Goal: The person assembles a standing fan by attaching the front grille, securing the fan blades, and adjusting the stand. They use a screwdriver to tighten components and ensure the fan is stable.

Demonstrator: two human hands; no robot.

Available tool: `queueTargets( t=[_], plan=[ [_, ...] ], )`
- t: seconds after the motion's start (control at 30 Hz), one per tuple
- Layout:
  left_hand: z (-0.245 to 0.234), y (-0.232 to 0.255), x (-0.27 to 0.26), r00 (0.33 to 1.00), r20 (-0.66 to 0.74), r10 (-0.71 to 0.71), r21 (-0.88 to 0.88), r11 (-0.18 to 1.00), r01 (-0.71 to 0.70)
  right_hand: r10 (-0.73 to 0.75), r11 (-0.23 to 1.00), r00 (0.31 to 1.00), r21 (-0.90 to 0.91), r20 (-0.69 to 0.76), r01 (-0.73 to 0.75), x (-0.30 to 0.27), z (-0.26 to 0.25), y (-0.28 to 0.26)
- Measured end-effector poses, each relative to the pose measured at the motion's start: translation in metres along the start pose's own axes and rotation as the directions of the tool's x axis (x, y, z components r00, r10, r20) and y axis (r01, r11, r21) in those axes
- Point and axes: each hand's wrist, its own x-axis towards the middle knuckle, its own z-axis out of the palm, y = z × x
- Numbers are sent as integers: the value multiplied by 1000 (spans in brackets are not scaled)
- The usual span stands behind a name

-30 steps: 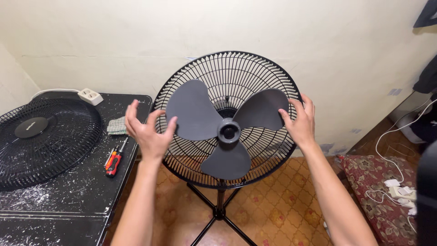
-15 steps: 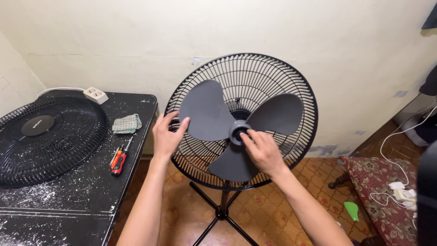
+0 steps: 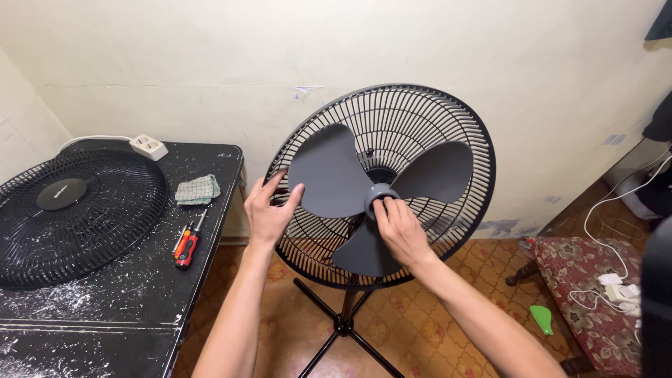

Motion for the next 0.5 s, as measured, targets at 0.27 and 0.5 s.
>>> queueTargets(
  t=[0.27, 0.5],
  plan=[
    [4, 1, -2, 999, -40, -11, 46, 999, 13, 477, 846, 873, 325, -103, -423, 3, 20, -20],
    [0, -7, -1, 997, 10, -81, 95, 992, 79, 341, 923, 938, 214, -66, -320, -7, 2, -16]
  ],
)
